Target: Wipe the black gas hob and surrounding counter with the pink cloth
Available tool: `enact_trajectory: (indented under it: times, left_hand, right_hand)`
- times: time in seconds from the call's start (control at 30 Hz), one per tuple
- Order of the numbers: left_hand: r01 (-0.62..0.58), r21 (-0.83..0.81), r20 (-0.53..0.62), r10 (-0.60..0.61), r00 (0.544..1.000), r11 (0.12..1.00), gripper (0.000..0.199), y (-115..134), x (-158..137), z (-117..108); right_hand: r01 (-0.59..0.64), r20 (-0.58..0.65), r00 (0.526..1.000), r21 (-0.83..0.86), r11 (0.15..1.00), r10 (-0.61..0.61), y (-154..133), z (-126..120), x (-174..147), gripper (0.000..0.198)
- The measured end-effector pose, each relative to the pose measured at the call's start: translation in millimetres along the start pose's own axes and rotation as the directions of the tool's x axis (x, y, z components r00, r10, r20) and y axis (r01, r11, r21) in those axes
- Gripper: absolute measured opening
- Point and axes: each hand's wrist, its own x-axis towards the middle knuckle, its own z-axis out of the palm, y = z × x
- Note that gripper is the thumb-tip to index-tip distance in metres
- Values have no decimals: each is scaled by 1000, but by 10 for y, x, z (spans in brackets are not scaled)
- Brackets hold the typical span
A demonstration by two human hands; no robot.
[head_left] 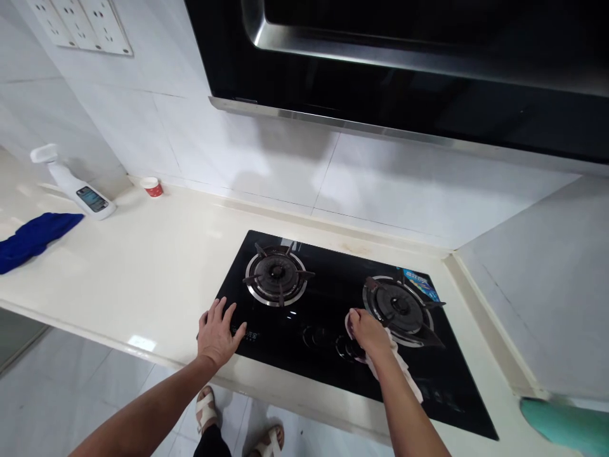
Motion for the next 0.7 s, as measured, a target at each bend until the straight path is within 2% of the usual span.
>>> enact_trajectory:
  times: [0.37, 0.57, 0.7]
  left_hand:
    - [-17, 40, -25, 18, 1000, 999, 57, 0, 8, 14]
    - [-21, 36, -22, 22, 1000, 999, 57, -6, 11, 23]
    - [-17, 27, -24, 17, 1000, 999, 57, -7, 4, 31]
  right_hand:
    - [40, 26, 999, 35, 999, -41, -177, -136, 243, 55]
    - [239, 127, 961, 66, 969, -246, -320, -4, -17, 31]
    - [316, 98, 941, 83, 945, -323, -262, -69, -120, 34]
